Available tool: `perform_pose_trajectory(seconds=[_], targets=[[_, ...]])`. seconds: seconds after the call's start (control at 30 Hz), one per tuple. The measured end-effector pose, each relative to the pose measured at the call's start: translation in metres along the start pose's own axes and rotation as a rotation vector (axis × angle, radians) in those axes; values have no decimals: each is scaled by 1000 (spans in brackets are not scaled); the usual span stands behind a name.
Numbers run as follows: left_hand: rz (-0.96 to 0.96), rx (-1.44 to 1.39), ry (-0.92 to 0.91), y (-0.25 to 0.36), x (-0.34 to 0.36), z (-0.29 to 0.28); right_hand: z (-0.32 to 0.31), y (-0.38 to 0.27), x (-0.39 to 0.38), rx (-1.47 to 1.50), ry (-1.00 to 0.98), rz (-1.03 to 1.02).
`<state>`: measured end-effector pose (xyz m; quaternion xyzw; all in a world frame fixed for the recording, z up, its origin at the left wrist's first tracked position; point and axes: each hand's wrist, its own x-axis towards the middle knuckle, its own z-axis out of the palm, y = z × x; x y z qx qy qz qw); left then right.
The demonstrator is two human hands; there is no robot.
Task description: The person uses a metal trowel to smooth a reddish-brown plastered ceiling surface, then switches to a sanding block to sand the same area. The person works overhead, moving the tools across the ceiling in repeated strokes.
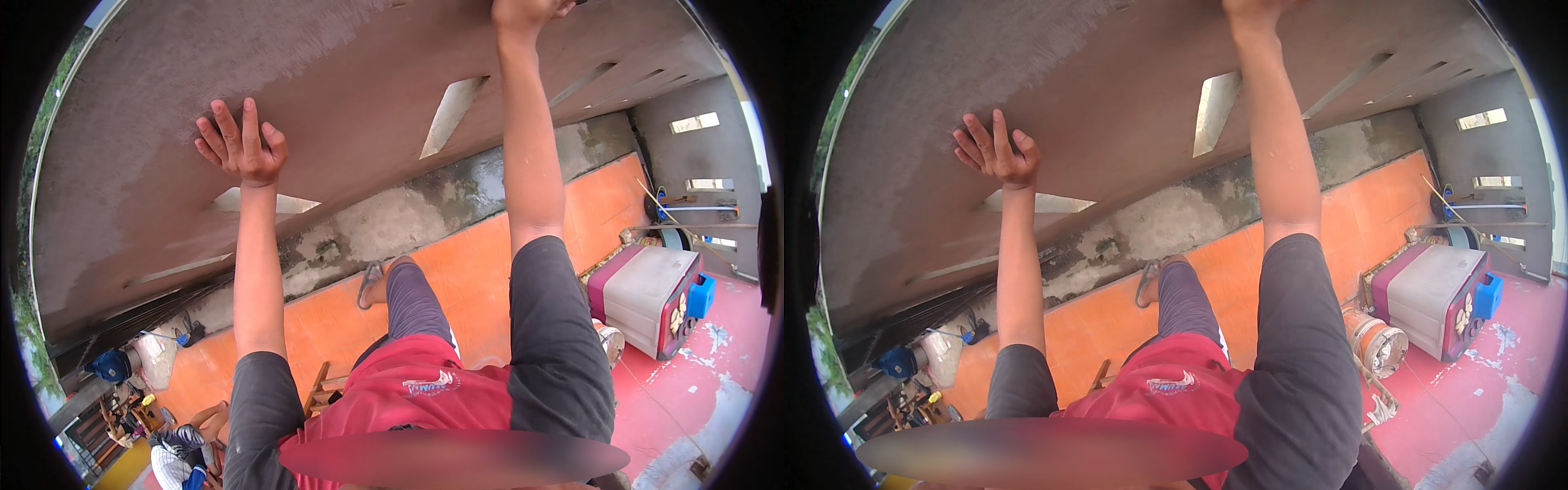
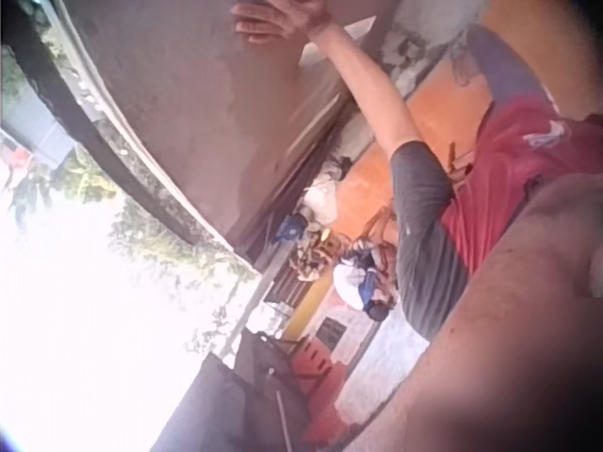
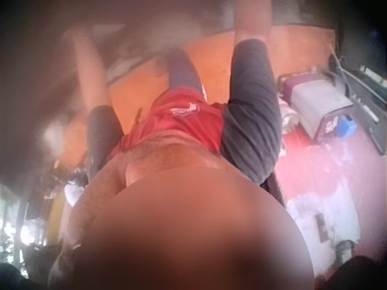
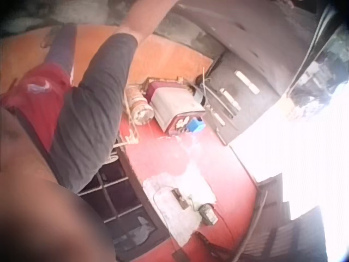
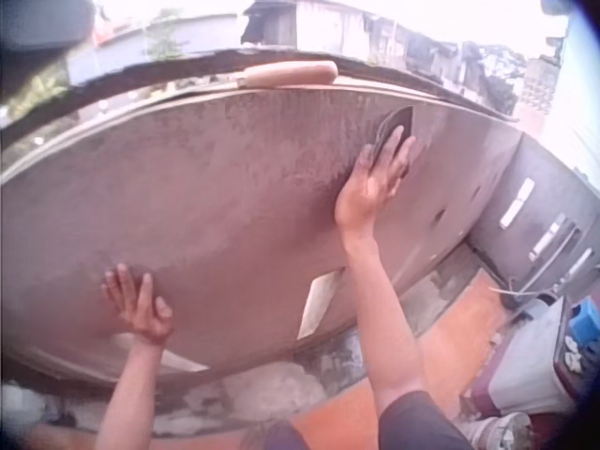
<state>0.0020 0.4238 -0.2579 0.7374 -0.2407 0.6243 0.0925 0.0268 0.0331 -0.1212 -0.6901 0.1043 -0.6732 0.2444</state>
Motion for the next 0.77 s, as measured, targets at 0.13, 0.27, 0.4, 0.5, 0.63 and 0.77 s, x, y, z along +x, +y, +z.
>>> perform_pose_trajectory(seconds=[0.13, 0.27, 0.4, 0.5, 0.63, 0.77], targets=[[-7, -1, 20, -5, -8, -4, -10, -30, -52, 57, -174, -273], [-47, -24, 45, -3, -6, 1, -12, 3, 10, 63, -69, -109], [-52, -4, 51, -6, -10, -1, 1, -20, 5, -47, -67, -58], [-76, 0, 35, -6, -15, -4, -9, -64, -31, 22, -208, -309], [-67, -8, 58, -8, -13, -8, 0, -26, 0, 20, -106, -197], [-72, -25, 46, -4, -10, -6, -2, 3, 24, 68, -73, -40]])
